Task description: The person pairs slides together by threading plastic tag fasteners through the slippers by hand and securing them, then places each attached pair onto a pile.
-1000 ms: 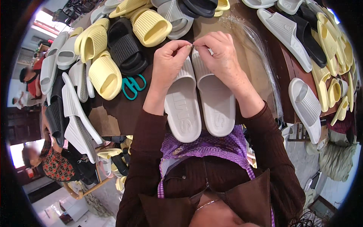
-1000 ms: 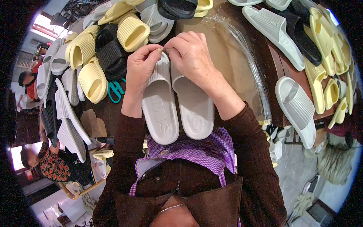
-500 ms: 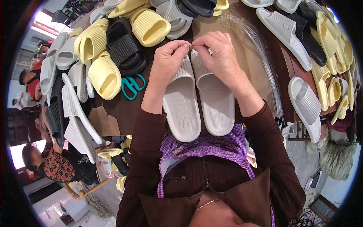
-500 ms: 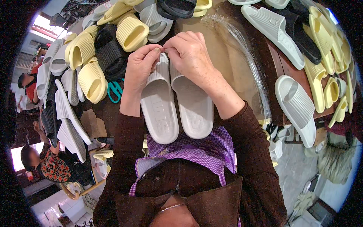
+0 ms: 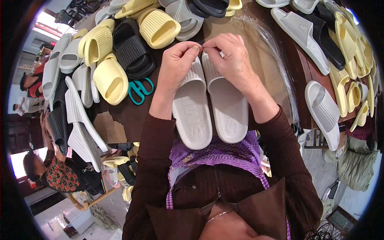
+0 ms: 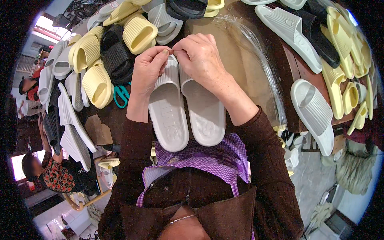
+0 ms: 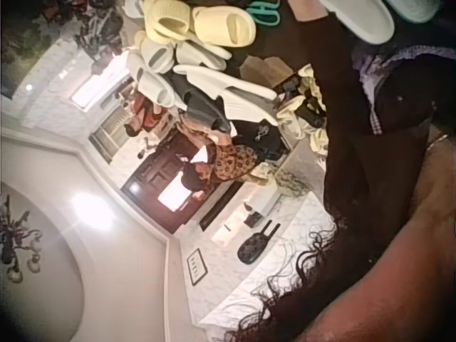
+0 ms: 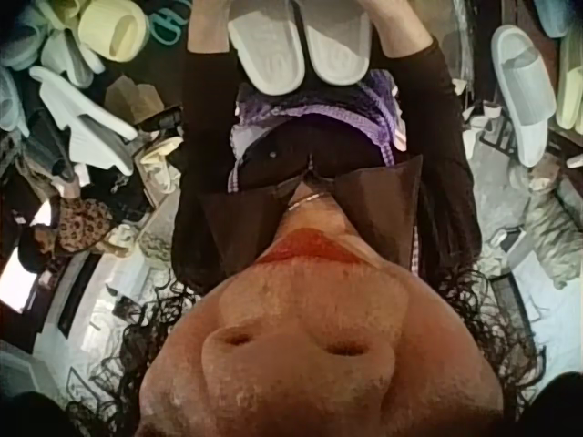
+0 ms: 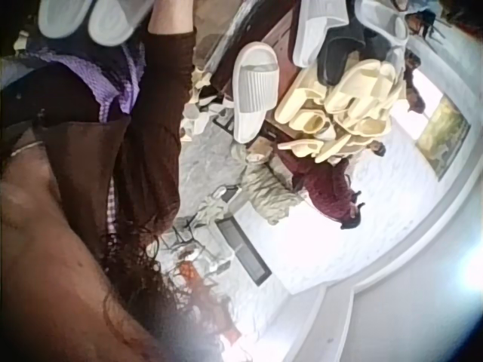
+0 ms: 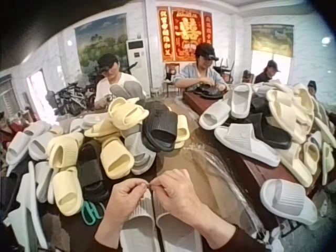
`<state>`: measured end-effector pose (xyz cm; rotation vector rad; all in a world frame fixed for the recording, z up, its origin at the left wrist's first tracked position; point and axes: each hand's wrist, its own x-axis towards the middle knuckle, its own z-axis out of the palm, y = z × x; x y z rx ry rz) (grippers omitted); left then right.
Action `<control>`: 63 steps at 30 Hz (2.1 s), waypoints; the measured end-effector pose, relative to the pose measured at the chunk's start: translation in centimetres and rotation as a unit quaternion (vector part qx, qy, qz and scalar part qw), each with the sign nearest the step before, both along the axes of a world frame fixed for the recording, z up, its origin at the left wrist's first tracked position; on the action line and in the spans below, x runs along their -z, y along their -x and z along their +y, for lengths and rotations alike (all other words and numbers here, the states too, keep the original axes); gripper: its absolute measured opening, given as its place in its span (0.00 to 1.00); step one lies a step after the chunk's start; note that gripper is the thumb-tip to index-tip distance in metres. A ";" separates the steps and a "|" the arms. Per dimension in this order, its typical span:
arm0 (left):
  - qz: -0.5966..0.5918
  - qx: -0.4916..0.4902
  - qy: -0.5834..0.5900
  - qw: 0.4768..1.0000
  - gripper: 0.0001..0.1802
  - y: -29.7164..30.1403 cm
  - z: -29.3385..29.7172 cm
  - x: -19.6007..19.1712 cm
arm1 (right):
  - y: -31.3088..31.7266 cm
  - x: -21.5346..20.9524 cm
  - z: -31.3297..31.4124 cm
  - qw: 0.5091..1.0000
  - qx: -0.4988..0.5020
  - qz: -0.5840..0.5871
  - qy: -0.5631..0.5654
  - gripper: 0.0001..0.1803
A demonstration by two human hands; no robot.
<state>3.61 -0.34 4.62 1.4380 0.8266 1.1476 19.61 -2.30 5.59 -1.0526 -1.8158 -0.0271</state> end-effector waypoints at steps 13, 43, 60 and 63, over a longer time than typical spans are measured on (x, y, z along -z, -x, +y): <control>-0.001 -0.007 -0.007 1.000 0.07 -0.1 0.2 0.3 | -0.1 0.1 0.0 1.000 0.007 -0.013 0.009 0.02; -0.071 -0.021 0.080 0.994 0.09 1.2 1.0 0.1 | -1.6 -2.2 -1.5 0.984 0.025 0.113 0.132 0.04; 0.072 -0.048 0.015 0.996 0.13 3.6 2.4 2.5 | 0.2 0.2 -5.2 0.940 0.097 -0.066 0.320 0.19; -0.057 -0.035 0.060 0.996 0.13 3.2 2.2 1.3 | -1.6 -1.3 -5.0 0.956 0.132 -0.098 0.242 0.15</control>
